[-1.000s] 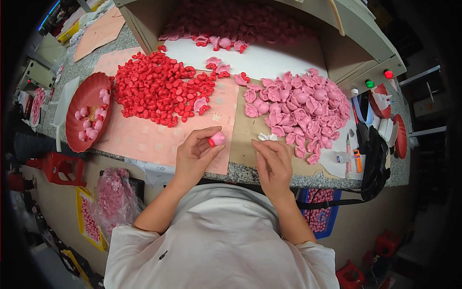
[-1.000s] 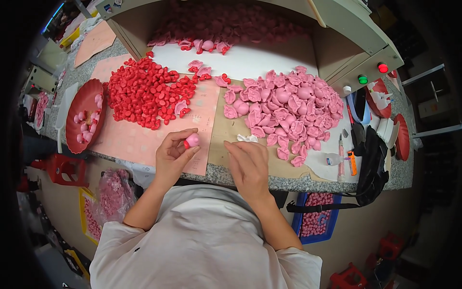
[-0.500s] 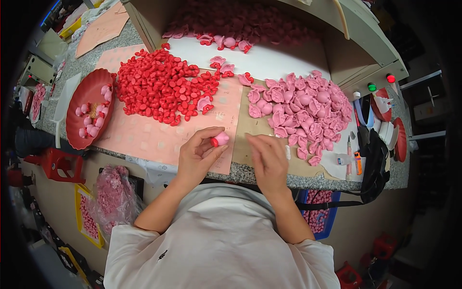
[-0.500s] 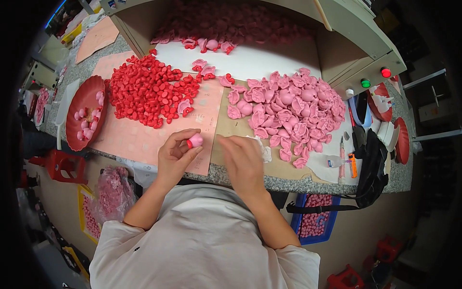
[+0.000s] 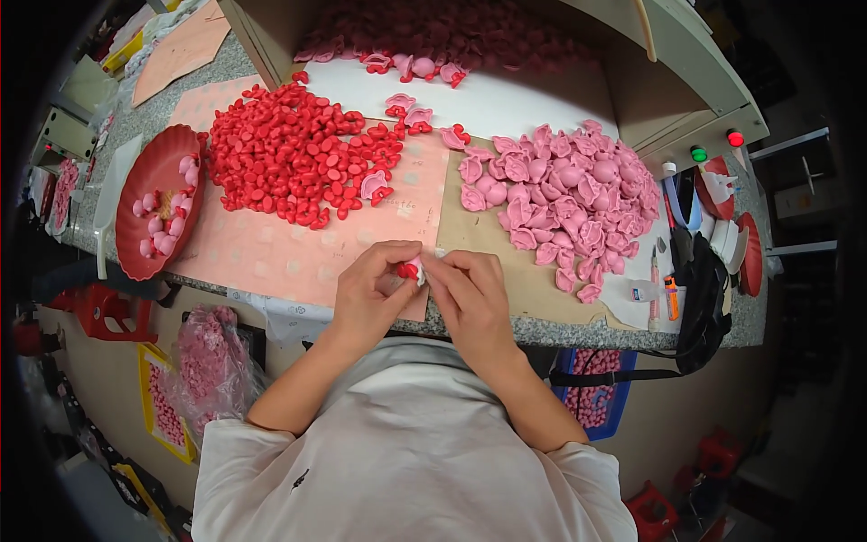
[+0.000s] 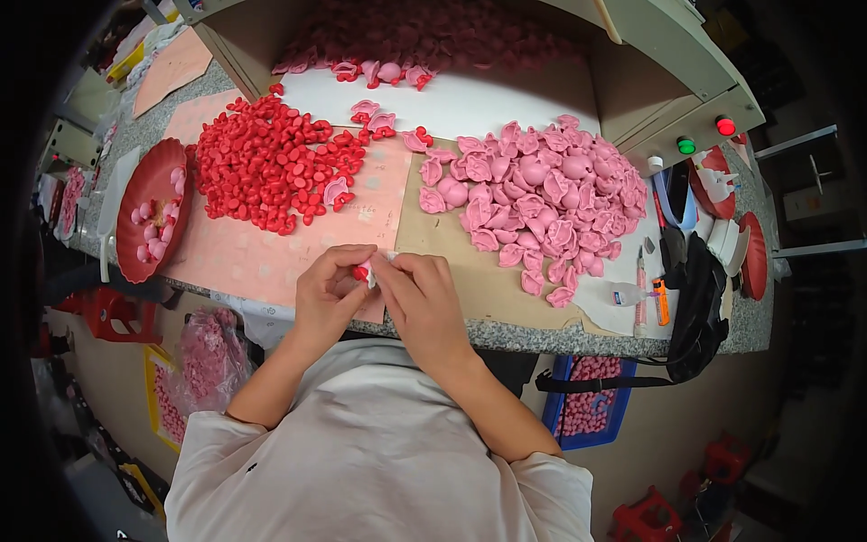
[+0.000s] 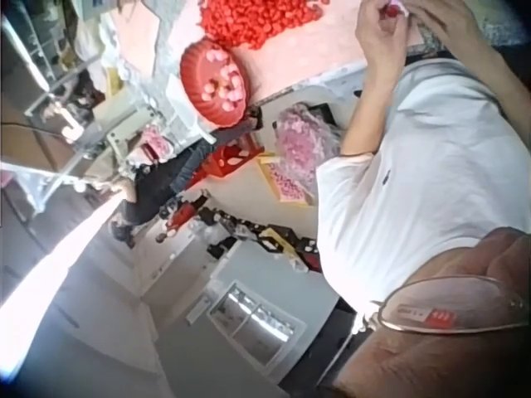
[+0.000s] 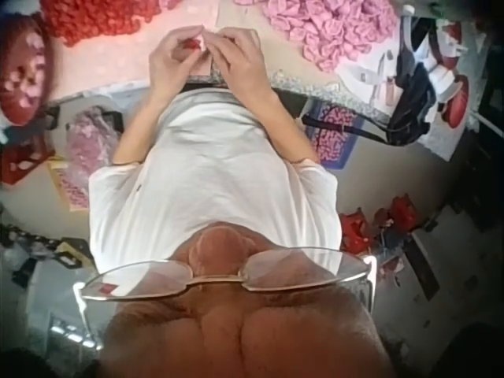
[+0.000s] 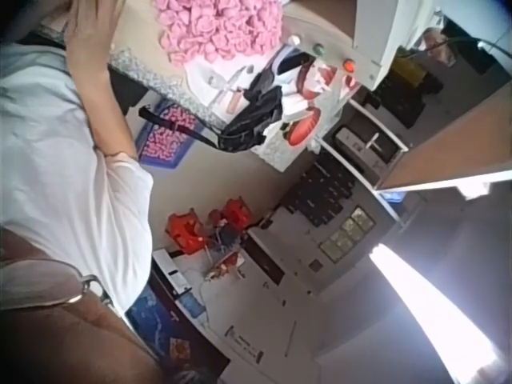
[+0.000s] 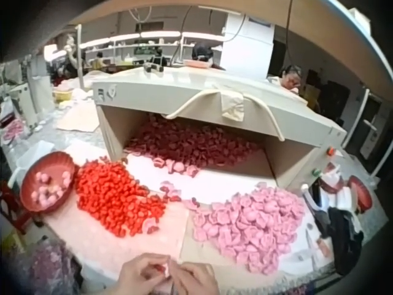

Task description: Glue small red and pink plastic components together at an assembly line station.

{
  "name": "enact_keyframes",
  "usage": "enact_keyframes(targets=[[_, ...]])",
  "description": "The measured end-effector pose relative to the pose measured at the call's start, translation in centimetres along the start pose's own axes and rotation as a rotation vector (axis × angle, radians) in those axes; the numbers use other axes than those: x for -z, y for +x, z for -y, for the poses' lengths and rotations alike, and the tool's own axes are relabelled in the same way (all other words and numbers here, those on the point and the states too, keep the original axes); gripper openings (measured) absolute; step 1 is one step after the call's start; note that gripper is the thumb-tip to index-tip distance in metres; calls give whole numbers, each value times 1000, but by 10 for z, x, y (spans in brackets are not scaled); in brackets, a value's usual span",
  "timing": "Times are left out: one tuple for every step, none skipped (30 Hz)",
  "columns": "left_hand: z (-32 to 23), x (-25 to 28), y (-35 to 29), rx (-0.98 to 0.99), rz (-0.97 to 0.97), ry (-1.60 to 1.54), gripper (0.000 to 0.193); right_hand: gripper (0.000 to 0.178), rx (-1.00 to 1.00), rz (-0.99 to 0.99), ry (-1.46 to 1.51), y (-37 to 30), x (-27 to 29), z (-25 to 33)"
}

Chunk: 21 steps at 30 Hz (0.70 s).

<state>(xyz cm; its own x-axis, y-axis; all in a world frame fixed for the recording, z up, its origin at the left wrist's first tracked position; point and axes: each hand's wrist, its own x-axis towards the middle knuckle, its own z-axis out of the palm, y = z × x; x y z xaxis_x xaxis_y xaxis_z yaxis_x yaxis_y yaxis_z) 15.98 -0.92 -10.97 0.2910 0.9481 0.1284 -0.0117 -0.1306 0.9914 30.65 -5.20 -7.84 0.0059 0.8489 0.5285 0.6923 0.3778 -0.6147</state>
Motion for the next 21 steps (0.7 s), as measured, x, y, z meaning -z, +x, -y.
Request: enact_keyframes(targets=[[1, -1, 0, 57, -10, -18, 33, 26, 7, -9, 3, 2, -3, -3], [0, -2, 1, 61, -9, -18, 33, 26, 3, -8, 3, 5, -3, -5], [-2, -1, 0, -2, 24, 114, 32, 23, -78, 18, 39, 7, -1, -4], [-2, -1, 0, -65, 57, 245, 31, 20, -160, 45, 75, 9, 0, -4], [1, -2, -2, -57, 58, 246, 31, 20, -167, 50, 77, 9, -1, -6], [3, -4, 0, -11, 35, 179, 31, 18, -247, 97, 166, 11, 0, -10], [6, -5, 0, 35, 11, 113, 31, 17, -326, 145, 254, 11, -1, -12], [8, -5, 0, 37, 11, 112, 31, 17, -328, 147, 253, 5, -3, -14], [9, -5, 0, 55, 33, 68, 31, 16, -422, 148, 387, -4, -5, -16], [10, -6, 0, 72, 55, 23, 31, 16, -515, 148, 521, -11, -8, -19], [10, -6, 0, 75, 54, 21, 31, 16, -518, 151, 519, -13, -11, -22], [6, -7, 1, 64, 27, 68, 31, 15, -525, 138, 555, -12, -14, -25], [5, -8, 2, 53, 0, 113, 31, 13, -533, 125, 589, -10, -16, -27], [6, -8, 2, 56, 2, 109, 31, 13, -536, 127, 585, -8, -18, -28], [9, -5, 4, -37, 31, 189, 31, 10, -557, 135, 561, -4, -21, -29], [12, -3, 5, -129, 60, 267, 31, 8, -578, 143, 535, -1, -24, -30], [15, -3, 5, -126, 61, 259, 31, 8, -583, 145, 528, 1, -25, -31], [12, -4, 5, -108, 48, 257, 31, 7, -559, 136, 490, 3, -24, -30], [11, -6, 4, -90, 35, 255, 31, 7, -538, 126, 452, 4, -22, -29], [10, -7, 3, -91, 34, 267, 31, 7, -535, 124, 464, 0, -20, -28], [14, -8, 4, -51, 22, 196, 30, 8, -539, 100, 518, -7, -21, -26]])
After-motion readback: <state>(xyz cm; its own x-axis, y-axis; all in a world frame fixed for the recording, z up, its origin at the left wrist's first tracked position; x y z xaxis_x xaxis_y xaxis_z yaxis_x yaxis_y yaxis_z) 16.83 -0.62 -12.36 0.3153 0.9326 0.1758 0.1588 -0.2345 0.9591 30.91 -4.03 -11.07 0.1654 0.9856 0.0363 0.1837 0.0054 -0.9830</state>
